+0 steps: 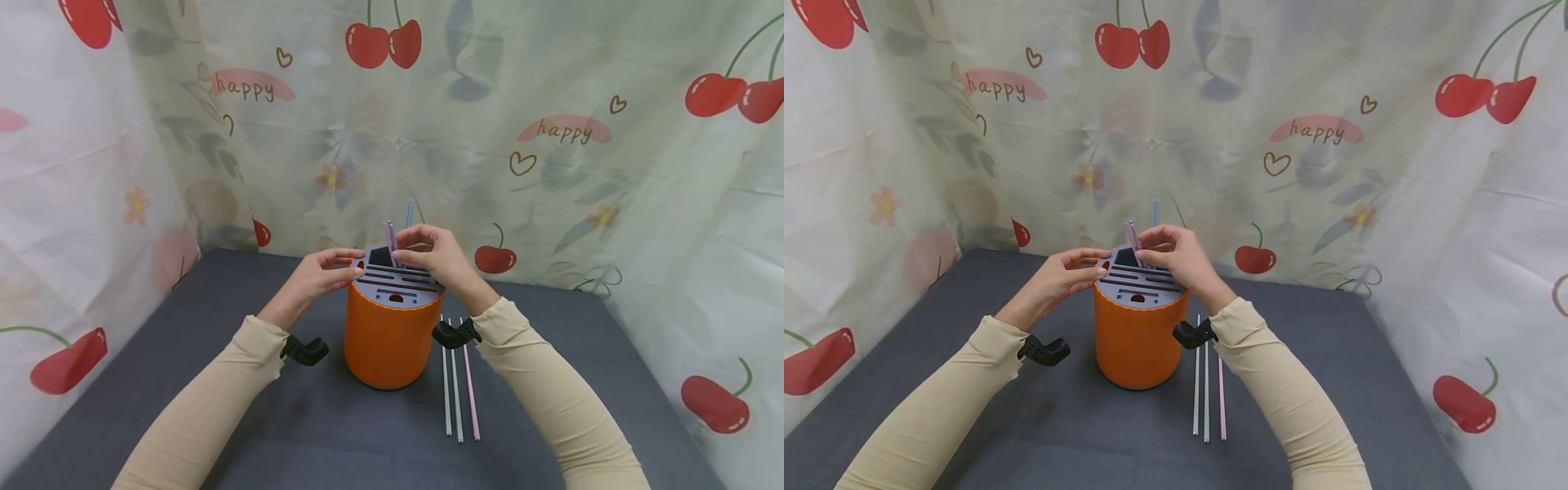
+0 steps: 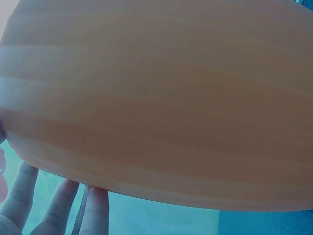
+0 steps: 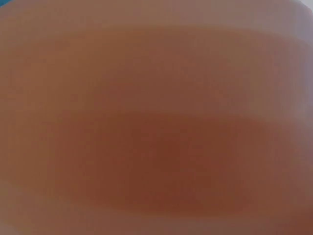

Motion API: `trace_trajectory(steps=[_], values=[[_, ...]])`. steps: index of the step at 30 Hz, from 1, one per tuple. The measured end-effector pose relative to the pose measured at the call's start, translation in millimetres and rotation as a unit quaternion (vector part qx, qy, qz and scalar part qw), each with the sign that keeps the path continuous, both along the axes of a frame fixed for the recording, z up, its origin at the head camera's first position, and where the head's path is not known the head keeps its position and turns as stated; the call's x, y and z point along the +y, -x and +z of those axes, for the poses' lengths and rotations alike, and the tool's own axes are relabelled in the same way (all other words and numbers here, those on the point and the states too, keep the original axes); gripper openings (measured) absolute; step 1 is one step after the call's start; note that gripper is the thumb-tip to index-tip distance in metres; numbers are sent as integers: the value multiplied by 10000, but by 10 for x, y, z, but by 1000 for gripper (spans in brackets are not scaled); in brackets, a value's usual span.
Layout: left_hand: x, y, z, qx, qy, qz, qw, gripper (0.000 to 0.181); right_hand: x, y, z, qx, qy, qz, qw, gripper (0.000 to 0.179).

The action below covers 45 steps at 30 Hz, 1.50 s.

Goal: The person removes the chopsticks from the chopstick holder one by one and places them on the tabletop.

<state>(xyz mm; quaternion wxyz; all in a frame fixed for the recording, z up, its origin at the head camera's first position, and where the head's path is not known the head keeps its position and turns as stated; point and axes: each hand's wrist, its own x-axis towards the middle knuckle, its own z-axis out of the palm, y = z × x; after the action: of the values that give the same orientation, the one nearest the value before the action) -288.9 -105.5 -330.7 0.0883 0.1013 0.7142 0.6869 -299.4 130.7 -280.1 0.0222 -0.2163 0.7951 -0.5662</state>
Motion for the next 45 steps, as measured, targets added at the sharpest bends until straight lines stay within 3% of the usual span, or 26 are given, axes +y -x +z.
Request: trace_trajectory(steps=[7, 12, 17, 22, 28, 32, 34, 36, 38, 41, 45], values=[[3, -2, -9, -22, -151, -59, 9999, 49, -14, 5, 9, -109, 167, -153, 9997, 23], [1, -2, -11, -20, -157, -53, 9999, 50, 25, -5, 82, -157, 723, -202, 9971, 23], [2, 1, -11, -7, -139, -47, 9999, 49, 147, -18, 301, 120, 1633, -120, 9864, 19], [-4, 1, -11, -3, -177, -75, 9998, 50, 338, -54, 633, 595, 2659, 59, 9621, 19], [-23, -6, -3, 21, -135, -93, 9999, 50, 631, -115, 1012, 1199, 3956, -117, 9105, 27], [-27, -13, 2, 38, -125, -102, 9999, 49, 855, -136, 1115, 1337, 4562, -463, 8786, 36], [-24, -11, -4, 52, -141, -125, 9998, 50, 970, -132, 1096, 1258, 4680, -668, 8722, 39], [-21, -11, -8, 54, -162, -140, 9998, 50, 1079, -114, 1025, 1048, 4685, -891, 8727, 43], [-19, -8, -17, 55, -179, -150, 9997, 50, 1187, -78, 899, 787, 4536, -1101, 8809, 47], [-17, -8, -19, 61, -185, -133, 9997, 49, 1320, 6, 620, 407, 4000, -1395, 9049, 50], [-10, -7, -18, 76, -179, -126, 9997, 50, 1433, 129, 138, 0, 2849, -1791, 9417, 47]])
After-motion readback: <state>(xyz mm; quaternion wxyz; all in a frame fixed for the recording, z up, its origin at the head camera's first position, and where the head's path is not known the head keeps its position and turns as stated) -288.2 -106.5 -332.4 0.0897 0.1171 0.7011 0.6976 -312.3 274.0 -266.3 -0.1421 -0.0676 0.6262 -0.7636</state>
